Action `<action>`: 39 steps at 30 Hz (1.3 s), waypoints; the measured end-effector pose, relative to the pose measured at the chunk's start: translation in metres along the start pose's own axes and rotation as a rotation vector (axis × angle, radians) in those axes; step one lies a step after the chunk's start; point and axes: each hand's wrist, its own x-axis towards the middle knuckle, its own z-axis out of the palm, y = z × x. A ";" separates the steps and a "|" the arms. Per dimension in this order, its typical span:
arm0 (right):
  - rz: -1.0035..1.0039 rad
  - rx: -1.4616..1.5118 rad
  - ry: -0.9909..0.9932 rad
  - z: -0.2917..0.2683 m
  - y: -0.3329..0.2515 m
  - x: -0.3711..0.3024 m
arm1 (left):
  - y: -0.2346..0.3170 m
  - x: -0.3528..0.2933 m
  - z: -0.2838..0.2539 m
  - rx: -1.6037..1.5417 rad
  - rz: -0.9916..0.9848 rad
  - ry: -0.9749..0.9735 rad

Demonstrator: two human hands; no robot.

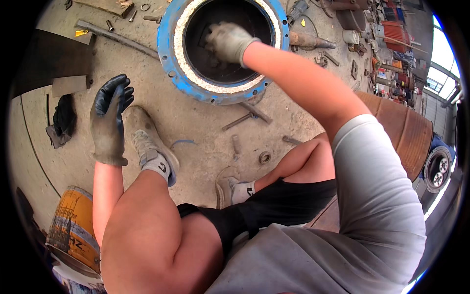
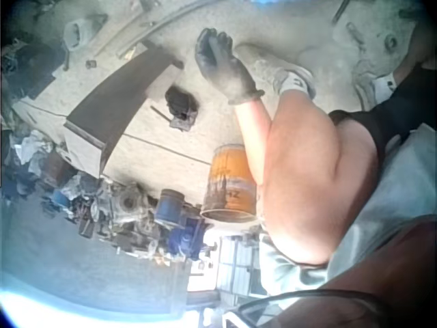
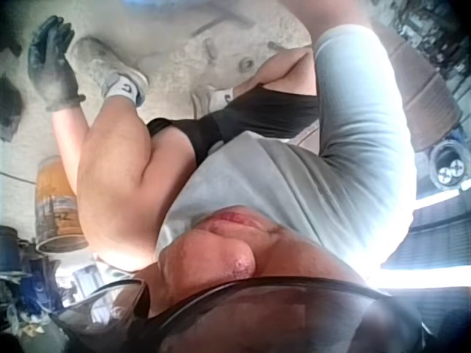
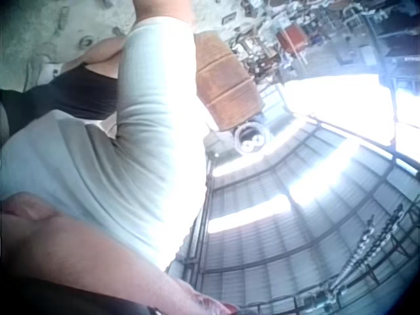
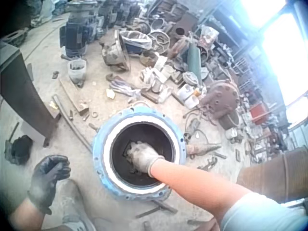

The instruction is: The person cleans the interior of a large blue-rimmed metal flange by hand, then moves it outside and uses a power tool to grind or polish the inner surface. The person also wipes the part with a cloth during the process.

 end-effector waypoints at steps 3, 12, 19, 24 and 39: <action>0.123 0.263 0.091 0.027 -0.026 0.012 | 0.000 -0.002 0.000 -0.024 -0.013 0.011; 0.332 0.540 0.171 0.001 0.013 -0.005 | -0.004 0.001 -0.001 0.023 -0.004 -0.037; 0.293 0.406 0.037 0.016 -0.037 0.019 | 0.000 -0.003 0.001 -0.007 -0.004 -0.007; 0.305 0.437 0.062 0.008 -0.035 0.023 | -0.005 0.004 0.003 -0.001 -0.023 -0.050; 0.468 0.371 0.364 0.012 -0.028 0.020 | -0.003 0.010 0.008 0.000 -0.027 -0.051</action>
